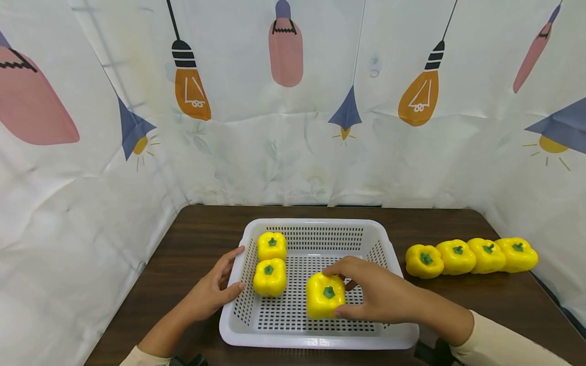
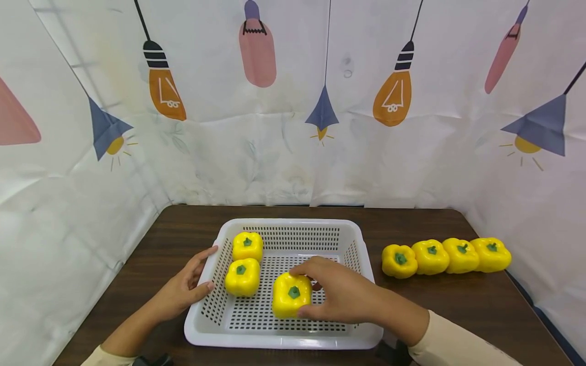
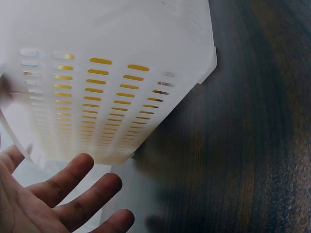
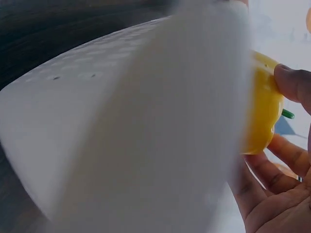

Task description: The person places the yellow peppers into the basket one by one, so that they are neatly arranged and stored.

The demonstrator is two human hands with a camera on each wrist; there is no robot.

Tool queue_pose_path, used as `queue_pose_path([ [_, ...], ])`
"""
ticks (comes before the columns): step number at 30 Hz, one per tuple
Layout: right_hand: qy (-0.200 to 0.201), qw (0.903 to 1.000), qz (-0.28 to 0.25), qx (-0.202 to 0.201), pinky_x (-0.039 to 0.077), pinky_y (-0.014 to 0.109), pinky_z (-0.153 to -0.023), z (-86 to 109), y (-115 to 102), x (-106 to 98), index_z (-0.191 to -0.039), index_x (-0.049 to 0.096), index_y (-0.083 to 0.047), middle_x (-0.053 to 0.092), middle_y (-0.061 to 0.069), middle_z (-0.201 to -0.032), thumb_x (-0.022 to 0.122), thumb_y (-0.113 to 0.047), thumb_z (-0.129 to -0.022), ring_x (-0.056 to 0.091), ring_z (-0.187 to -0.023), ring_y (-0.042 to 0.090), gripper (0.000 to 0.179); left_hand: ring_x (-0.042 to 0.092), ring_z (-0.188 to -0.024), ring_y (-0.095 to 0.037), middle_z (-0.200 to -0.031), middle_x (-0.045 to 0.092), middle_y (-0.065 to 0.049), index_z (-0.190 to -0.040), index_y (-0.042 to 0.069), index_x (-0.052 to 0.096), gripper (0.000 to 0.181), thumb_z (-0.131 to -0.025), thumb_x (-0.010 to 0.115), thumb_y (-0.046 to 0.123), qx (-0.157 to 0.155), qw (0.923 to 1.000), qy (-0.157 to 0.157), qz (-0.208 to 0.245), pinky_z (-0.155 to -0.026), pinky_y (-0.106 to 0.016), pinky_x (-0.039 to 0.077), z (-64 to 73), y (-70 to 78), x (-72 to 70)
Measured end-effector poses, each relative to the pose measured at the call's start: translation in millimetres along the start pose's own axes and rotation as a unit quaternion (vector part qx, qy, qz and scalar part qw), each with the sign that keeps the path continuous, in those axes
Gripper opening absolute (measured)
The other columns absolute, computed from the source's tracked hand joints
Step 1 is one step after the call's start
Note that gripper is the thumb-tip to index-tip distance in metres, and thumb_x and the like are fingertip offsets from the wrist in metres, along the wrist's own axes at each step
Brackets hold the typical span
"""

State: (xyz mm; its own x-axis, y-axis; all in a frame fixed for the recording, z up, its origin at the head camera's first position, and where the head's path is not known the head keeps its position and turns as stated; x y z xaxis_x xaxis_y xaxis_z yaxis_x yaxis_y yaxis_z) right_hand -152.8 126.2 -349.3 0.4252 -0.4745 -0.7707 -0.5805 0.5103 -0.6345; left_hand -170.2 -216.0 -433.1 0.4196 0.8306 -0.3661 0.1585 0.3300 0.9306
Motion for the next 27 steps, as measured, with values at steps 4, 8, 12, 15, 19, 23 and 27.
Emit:
queue_pose_path([
  [4, -0.006, 1.0000, -0.006, -0.002, 0.056, 0.028, -0.088, -2.6, -4, 4, -0.139, 0.058, -0.020, 0.058, -0.012, -0.131, 0.082, -0.043, -0.086, 0.057, -0.107, 0.006, 0.062, 0.064, -0.113, -0.040, -0.148, 0.040, -0.037, -0.163, 0.019, 0.012, 0.080, -0.101, 0.063, 0.017, 0.001, 1.0000, 0.000, 0.001, -0.073, -0.037, 0.062, 0.0, 0.3, 0.0],
  [8, -0.010, 0.9999, -0.005, -0.008, 0.056, 0.027, -0.088, -4.3, -7, 7, -0.139, 0.058, -0.019, 0.058, -0.012, -0.130, 0.082, -0.042, -0.087, 0.057, -0.107, 0.005, 0.062, 0.064, -0.114, -0.040, -0.149, 0.040, -0.036, -0.163, 0.020, 0.013, 0.080, -0.101, 0.064, 0.018, -0.007, 0.9999, 0.005, -0.007, -0.074, -0.037, 0.062, 0.3, 0.4, -0.8],
  [12, -0.013, 0.9998, -0.004, -0.010, 0.055, 0.026, -0.089, -6.1, -9, 10, -0.139, 0.058, -0.019, 0.058, -0.012, -0.131, 0.082, -0.042, -0.087, 0.057, -0.107, 0.004, 0.062, 0.063, -0.115, -0.039, -0.149, 0.041, -0.034, -0.162, 0.020, 0.014, 0.080, -0.100, 0.064, 0.018, -0.013, 0.9998, 0.010, -0.014, -0.075, -0.036, 0.062, 0.6, 0.1, -1.2],
  [15, -0.016, 0.9998, -0.001, -0.010, 0.055, 0.025, -0.089, -7.1, -10, 13, -0.139, 0.058, -0.019, 0.058, -0.012, -0.131, 0.082, -0.043, -0.086, 0.057, -0.107, 0.004, 0.062, 0.063, -0.116, -0.039, -0.149, 0.041, -0.034, -0.162, 0.019, 0.014, 0.080, -0.100, 0.064, 0.018, -0.010, 0.9998, 0.009, -0.014, -0.075, -0.036, 0.062, 0.6, 0.5, -0.8],
  [19, -0.019, 0.9998, 0.004, -0.009, 0.055, 0.026, -0.089, -8.2, -11, 17, -0.138, 0.059, -0.021, 0.058, -0.014, -0.130, 0.081, -0.046, -0.086, 0.056, -0.107, 0.003, 0.062, 0.062, -0.116, -0.040, -0.149, 0.041, -0.035, -0.162, 0.018, 0.013, 0.080, -0.100, 0.064, 0.017, -0.006, 0.9999, 0.007, -0.011, -0.075, -0.036, 0.062, 0.3, 1.1, -0.3],
  [23, -0.024, 0.9997, 0.005, -0.009, 0.055, 0.025, -0.089, -9.5, -14, 21, -0.138, 0.059, -0.022, 0.058, -0.013, -0.130, 0.080, -0.048, -0.087, 0.056, -0.107, 0.003, 0.061, 0.063, -0.115, -0.040, -0.148, 0.041, -0.035, -0.162, 0.018, 0.013, 0.080, -0.100, 0.063, 0.017, -0.003, 0.9999, 0.006, -0.010, -0.075, -0.036, 0.062, 0.1, 1.6, 0.1],
  [27, -0.029, 0.9996, 0.000, -0.008, 0.055, 0.023, -0.088, -12.2, -16, 26, -0.138, 0.059, -0.022, 0.058, -0.013, -0.130, 0.081, -0.047, -0.087, 0.056, -0.106, 0.002, 0.062, 0.063, -0.114, -0.040, -0.148, 0.041, -0.036, -0.162, 0.018, 0.013, 0.080, -0.100, 0.063, 0.017, -0.004, 0.9999, 0.005, -0.009, -0.074, -0.036, 0.062, 0.4, 2.2, 0.4],
])
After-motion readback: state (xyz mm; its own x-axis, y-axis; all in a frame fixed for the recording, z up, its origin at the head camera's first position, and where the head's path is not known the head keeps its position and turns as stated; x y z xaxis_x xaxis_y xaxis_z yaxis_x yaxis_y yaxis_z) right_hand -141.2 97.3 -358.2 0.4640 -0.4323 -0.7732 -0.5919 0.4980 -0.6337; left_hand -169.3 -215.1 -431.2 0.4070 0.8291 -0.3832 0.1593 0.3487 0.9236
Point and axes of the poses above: each hand's wrist, its own z-axis away from the middle knuckle, its own x-axis out of the palm, y = z × x, the point moved 5 cm from there along -z, towards the middle knuckle
